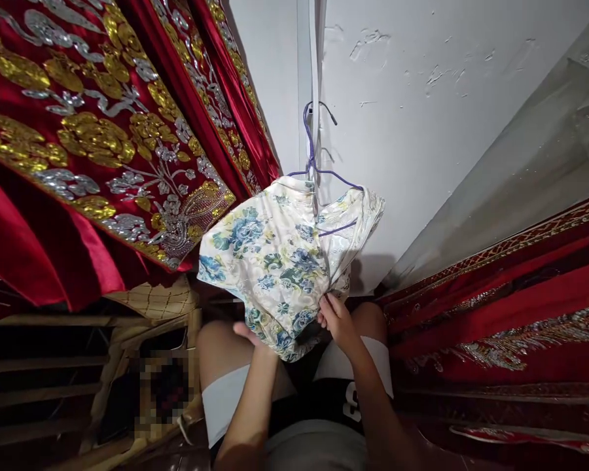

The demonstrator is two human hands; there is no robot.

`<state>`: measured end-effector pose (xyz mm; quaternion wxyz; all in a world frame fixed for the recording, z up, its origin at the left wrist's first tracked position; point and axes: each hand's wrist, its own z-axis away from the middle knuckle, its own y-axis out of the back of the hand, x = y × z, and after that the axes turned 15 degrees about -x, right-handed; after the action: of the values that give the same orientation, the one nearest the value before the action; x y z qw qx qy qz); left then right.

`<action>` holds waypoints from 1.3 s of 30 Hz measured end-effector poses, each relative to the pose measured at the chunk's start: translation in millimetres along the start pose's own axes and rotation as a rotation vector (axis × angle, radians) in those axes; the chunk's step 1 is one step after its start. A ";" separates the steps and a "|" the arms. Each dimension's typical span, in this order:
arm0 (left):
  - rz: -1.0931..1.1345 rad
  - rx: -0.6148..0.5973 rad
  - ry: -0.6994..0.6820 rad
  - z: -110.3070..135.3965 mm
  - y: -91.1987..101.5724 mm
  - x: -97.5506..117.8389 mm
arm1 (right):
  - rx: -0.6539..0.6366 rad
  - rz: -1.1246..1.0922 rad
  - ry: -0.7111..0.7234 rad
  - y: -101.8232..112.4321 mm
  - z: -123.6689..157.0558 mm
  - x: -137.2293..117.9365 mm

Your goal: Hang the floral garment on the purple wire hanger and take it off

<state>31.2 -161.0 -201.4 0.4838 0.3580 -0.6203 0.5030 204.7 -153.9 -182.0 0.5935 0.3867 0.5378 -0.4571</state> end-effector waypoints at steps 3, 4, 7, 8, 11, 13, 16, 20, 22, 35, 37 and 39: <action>0.145 -0.044 0.104 0.7 2.0 13.8 | -0.076 -0.017 0.048 -3.2 -1.4 -2.5; 0.158 -0.022 0.113 0.0 4.2 18.7 | -0.079 -0.017 0.064 -3.6 -1.7 -4.6; 0.051 0.205 -0.002 -7.1 13.8 23.5 | -0.024 -0.068 0.065 -2.4 -1.9 -11.7; -0.026 0.324 -0.076 -10.4 17.1 20.8 | 0.010 -0.097 0.052 -1.5 -1.8 -13.8; -0.372 0.660 -0.360 -18.0 19.2 4.6 | 0.071 -0.128 0.011 0.3 -1.7 -17.4; -0.594 0.568 -0.454 -19.7 9.9 -6.6 | 0.038 -0.085 -0.013 -0.7 -1.5 -17.9; -0.724 0.127 -0.395 -21.3 -15.1 -16.0 | -0.099 0.039 -0.014 -3.4 -2.5 -21.6; -0.695 0.057 -0.379 -29.0 -40.2 -20.2 | -0.170 0.155 0.047 6.8 -19.7 -60.0; -0.717 0.038 -0.374 -33.7 -44.5 -23.8 | -0.141 0.184 0.099 19.0 -39.3 -99.8; -0.834 -0.120 -0.556 -71.9 -38.1 82.7 | -0.057 0.074 0.433 18.2 -62.2 -191.5; -0.867 -0.002 -0.731 -90.7 -39.2 129.8 | -0.068 0.094 0.446 19.0 -60.6 -189.4; -0.967 -0.012 -0.808 -108.9 -44.7 165.6 | -0.069 0.120 0.479 19.5 -65.5 -189.6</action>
<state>53.2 -58.9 -27.2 0.3860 0.7570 -0.5250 0.0489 204.0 -62.1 -2.7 0.4879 0.4950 0.6545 -0.2976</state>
